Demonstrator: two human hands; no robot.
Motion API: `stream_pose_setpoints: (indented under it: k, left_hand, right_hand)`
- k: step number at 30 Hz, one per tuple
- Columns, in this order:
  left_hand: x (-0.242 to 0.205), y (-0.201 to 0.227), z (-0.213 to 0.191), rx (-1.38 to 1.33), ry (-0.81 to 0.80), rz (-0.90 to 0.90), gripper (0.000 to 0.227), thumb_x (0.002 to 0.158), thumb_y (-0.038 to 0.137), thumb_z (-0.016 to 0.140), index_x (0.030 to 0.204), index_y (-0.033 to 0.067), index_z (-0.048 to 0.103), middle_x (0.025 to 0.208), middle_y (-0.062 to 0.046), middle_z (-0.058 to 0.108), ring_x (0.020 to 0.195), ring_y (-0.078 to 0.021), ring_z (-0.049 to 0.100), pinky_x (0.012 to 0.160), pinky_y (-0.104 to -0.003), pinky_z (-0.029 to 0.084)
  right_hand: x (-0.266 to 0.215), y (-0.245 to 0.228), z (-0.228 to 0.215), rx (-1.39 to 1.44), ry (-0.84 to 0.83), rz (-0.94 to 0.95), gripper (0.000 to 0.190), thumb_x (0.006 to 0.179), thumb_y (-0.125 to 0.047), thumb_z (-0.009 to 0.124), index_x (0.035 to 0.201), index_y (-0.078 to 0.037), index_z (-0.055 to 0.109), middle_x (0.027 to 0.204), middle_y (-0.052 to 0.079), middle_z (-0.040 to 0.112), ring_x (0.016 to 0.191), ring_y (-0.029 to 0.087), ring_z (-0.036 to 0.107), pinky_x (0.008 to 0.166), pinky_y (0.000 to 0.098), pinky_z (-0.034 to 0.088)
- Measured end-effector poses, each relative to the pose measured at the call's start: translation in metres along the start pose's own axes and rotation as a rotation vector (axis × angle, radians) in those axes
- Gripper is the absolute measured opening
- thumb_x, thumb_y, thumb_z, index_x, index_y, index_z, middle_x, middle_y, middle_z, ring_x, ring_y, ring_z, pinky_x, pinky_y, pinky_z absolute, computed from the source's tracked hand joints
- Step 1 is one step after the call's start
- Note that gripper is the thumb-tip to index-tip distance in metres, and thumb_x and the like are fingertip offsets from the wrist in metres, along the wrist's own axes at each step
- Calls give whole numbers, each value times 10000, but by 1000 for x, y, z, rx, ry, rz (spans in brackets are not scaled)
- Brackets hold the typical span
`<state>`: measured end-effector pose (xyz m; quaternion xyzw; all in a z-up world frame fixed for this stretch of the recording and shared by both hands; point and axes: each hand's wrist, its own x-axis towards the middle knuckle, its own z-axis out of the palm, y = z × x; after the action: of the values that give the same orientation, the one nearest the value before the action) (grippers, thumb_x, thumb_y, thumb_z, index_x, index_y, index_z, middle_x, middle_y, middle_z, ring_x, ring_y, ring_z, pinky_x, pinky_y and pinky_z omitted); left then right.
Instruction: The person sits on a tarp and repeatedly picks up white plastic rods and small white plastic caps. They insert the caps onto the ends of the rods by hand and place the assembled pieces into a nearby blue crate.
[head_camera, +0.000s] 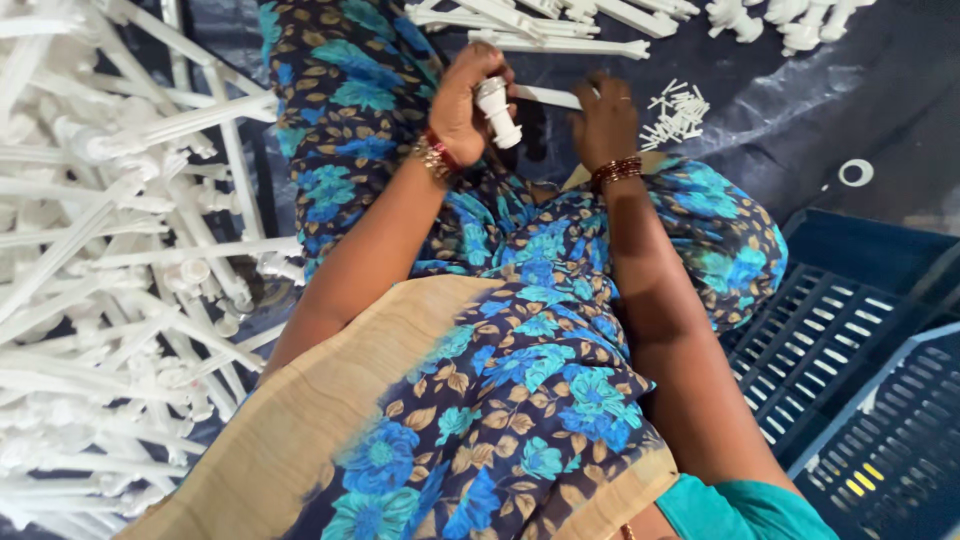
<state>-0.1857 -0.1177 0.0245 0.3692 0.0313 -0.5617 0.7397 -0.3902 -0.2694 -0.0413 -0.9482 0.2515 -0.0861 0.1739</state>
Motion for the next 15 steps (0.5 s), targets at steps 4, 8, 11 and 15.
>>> stream_pose_setpoints:
  k: [4, 8, 11, 15]
  left_hand:
    - [-87, 67, 19, 348, -372, 62, 153, 1033, 220, 721, 1007, 102, 626, 911, -23, 630, 730, -147, 621, 631, -310, 495]
    - [-170, 109, 23, 1419, -689, -270, 243, 925, 315, 744, 905, 77, 787, 829, -53, 781, 754, -146, 732, 713, -337, 574]
    - [-206, 87, 20, 1643, -767, -324, 290, 880, 263, 630, 1074, 89, 757, 1016, -90, 756, 921, -237, 721, 805, -387, 548]
    - [-214, 38, -6, 1530, -825, 65, 421, 842, 136, 536, 1225, -9, 637, 1150, -198, 665, 1075, -366, 634, 906, -457, 495]
  right_hand:
    - [-7, 21, 14, -35, 45, -2, 217, 876, -126, 814, 1044, -62, 694, 1195, 178, 623, 1125, 398, 572, 971, 511, 480]
    - [-15, 28, -18, 326, 135, 118, 188, 879, -109, 840, 1036, -61, 749, 1062, 134, 689, 1027, 353, 639, 900, 456, 513]
    - [-16, 20, -66, 462, 265, 129, 234, 846, -75, 895, 1027, -39, 750, 1030, 110, 712, 942, 271, 685, 825, 391, 546]
    - [-30, 5, -128, 958, 293, 295, 281, 955, -22, 865, 1116, -24, 634, 989, 52, 671, 826, 122, 686, 716, 254, 571]
